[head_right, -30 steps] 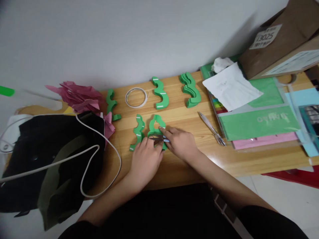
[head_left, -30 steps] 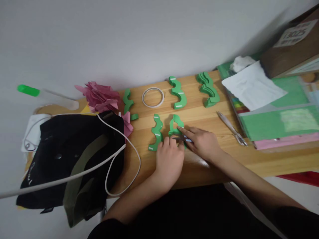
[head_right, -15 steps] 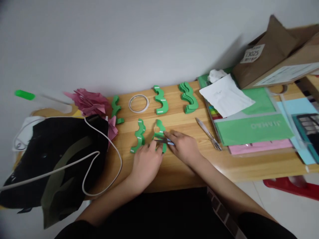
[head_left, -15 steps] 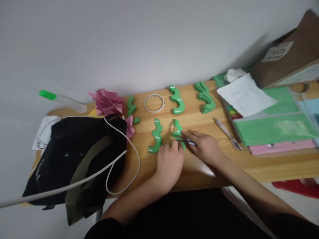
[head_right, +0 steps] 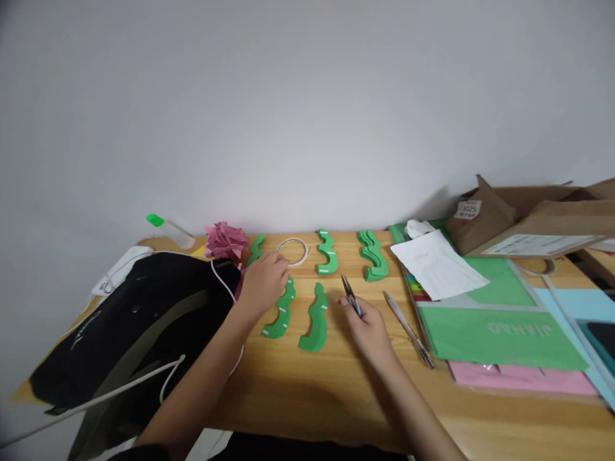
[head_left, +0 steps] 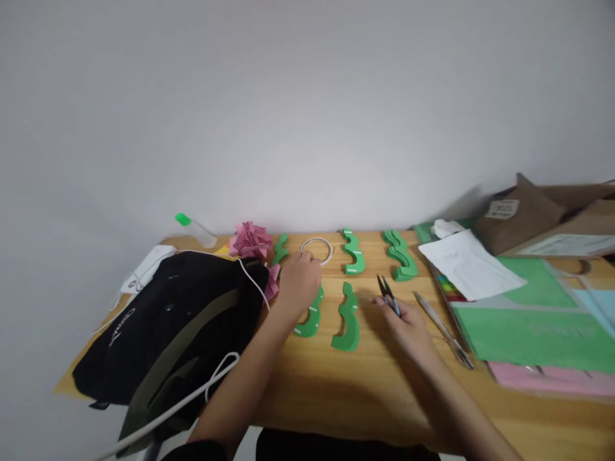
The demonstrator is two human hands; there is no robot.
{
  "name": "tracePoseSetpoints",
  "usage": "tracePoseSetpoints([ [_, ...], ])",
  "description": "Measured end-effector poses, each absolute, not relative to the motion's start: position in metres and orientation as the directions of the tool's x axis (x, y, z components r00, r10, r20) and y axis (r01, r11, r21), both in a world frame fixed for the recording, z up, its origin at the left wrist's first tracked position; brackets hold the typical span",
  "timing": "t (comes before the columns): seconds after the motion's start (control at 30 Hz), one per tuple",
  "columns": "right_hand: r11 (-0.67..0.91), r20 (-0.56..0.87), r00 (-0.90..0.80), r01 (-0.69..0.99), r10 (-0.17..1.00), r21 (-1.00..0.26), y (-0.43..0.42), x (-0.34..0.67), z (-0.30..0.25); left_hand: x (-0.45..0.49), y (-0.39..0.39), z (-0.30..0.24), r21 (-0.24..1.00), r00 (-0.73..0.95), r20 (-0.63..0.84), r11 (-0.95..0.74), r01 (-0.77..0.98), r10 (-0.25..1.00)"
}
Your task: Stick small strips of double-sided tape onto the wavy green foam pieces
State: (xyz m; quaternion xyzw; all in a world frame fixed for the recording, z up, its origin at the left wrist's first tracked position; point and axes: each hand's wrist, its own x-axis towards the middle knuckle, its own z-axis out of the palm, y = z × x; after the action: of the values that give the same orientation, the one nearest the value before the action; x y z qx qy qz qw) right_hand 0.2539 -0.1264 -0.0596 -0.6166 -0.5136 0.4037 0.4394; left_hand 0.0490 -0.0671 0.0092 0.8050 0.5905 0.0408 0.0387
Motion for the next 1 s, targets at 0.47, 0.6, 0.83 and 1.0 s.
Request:
tracePoseSetpoints([
  [0.47,-0.003,0.010,0.088,0.152,0.996,-0.988,-0.119,0.258,-0.014,0.048,-0.051,0.016,0.562,0.310,0.117,-0.320,0.763,0.943],
  [0.6,0.096,0.099,0.067,0.050,0.993,-0.994,-0.105,0.253,0.025,0.049,-0.095,0.042,0.843,0.376,0.193,-0.350,0.409,0.906],
  [0.83,0.195,0.191,-0.045,0.113,0.981,-0.974,-0.114,0.238,0.070,0.051,-0.119,0.052,0.958,0.382,0.147,-0.227,0.174,0.912],
  [1.0,0.219,0.222,0.008,0.141,0.975,-0.965,-0.118,0.238,0.073,0.053,-0.122,0.048,0.994,0.371,0.103,-0.112,0.003,0.923],
])
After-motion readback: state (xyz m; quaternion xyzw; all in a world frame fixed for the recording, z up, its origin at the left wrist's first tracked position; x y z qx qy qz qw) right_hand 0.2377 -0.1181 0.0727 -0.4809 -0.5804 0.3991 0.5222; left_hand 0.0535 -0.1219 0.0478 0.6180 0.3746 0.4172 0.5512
